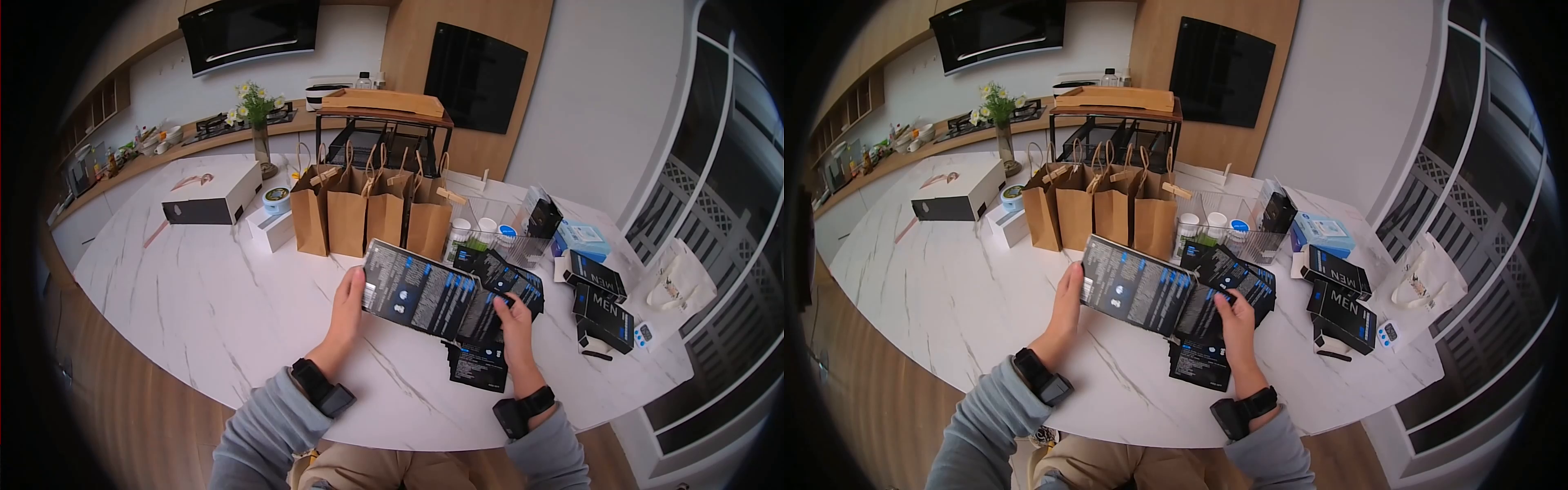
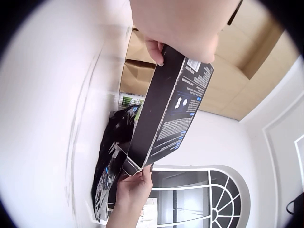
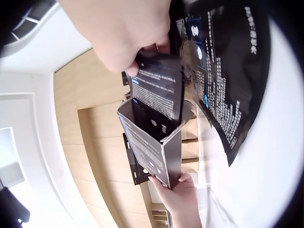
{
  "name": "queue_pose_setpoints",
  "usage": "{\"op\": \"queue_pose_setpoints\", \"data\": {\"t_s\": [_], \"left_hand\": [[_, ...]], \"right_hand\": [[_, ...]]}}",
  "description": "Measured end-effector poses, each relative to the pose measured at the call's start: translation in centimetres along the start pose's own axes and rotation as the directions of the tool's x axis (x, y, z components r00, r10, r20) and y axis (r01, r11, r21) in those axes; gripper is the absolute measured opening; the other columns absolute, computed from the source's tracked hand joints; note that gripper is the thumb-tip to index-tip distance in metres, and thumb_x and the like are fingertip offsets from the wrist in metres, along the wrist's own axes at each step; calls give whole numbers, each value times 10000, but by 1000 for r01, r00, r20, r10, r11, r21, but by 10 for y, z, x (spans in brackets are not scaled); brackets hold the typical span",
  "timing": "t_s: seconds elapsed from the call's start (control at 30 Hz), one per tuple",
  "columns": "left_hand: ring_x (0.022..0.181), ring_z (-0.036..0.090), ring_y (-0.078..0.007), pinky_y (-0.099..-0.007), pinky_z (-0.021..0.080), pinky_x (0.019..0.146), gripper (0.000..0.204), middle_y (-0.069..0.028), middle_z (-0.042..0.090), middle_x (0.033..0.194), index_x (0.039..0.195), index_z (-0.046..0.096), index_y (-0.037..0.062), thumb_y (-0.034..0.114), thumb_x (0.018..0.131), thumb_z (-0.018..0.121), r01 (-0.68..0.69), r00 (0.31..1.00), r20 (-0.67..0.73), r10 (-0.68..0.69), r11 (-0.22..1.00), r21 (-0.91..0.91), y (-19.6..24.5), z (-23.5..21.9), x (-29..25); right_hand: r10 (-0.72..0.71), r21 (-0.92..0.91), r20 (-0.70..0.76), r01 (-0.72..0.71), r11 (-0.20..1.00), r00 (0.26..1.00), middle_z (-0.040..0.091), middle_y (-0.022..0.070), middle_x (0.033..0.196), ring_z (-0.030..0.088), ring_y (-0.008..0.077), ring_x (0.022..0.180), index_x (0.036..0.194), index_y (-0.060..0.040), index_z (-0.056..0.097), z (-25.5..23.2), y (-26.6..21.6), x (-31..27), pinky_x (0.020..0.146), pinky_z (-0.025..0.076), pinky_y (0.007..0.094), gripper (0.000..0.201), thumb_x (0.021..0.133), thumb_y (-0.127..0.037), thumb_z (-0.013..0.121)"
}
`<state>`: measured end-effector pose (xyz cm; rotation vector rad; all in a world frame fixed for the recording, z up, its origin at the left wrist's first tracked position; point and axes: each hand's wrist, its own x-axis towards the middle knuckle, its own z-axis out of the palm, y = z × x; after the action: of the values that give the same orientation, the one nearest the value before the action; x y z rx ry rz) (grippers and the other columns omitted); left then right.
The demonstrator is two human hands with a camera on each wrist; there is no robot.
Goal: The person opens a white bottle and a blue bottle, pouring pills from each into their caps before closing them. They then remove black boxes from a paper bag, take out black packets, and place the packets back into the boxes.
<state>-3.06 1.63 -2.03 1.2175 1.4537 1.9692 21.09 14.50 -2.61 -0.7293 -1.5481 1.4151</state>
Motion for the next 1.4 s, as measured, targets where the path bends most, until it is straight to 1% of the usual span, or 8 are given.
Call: {"op": "queue_pose_setpoints", "data": {"t_s": [0.07,0.2,0.37,0.57,0.77,1.07,1.3,1.4], "left_hand": [[736,491,-70,-209,407,670,433,-7,551,844,1004,523,17,401,942,332,166,975,-100,-199,948,-273,7,1,0],[561,484,-71,-202,378,488,467,-3,573,753,1001,529,47,461,923,328,282,945,-24,-327,847,-450,1,-5,2],[994,543,-204,-349,431,875,449,-77,563,1086,1134,505,66,431,913,365,324,926,124,-356,583,-745,-10,-10,4],[941,583,-237,-359,473,830,498,-101,585,1064,1155,517,75,474,896,369,604,794,519,-317,311,-734,-5,-10,2],[943,581,-238,-361,474,822,512,-105,582,1072,1142,528,87,502,881,380,602,792,448,-414,407,-687,-2,-11,0],[942,584,-240,-375,478,825,494,-100,593,1042,1131,534,102,499,881,381,599,797,466,-385,402,-693,4,-9,-2],[943,587,-292,-415,496,793,538,-145,567,1083,1161,504,72,506,878,359,612,778,450,-439,365,-701,-4,-8,2],[978,576,-257,-385,480,819,552,-131,566,1098,1162,505,61,511,890,337,524,833,289,-472,503,-687,-18,-11,6]], "right_hand": [[-93,290,-157,136,947,983,592,2,902,520,58,786,997,0,543,0,-1,2,723,408,193,174,882,-130,524],[-125,350,-276,221,910,953,586,53,1016,559,130,893,1092,-12,496,-6,-3,3,806,434,256,267,886,-180,513],[51,546,-407,199,814,912,571,86,1052,569,212,953,1126,-31,465,-24,7,9,833,453,338,276,903,-193,452],[79,584,-350,151,798,934,561,82,968,599,243,822,1199,-91,383,-33,11,7,641,471,315,330,887,-172,455],[64,539,-528,276,796,847,511,51,764,591,207,672,1326,-129,229,-9,-19,2,515,419,269,540,862,-183,500],[-168,249,-578,369,895,798,422,-1,596,384,60,444,1293,-65,303,-15,-20,2,376,289,179,490,842,-79,494],[-208,232,-491,357,905,846,412,-7,576,377,56,440,1160,-26,422,-5,-25,-3,380,293,178,314,857,-87,475],[-174,270,-395,295,916,902,432,-6,575,383,50,431,1074,-26,443,-5,-18,-2,378,298,178,216,865,-81,456]]}}
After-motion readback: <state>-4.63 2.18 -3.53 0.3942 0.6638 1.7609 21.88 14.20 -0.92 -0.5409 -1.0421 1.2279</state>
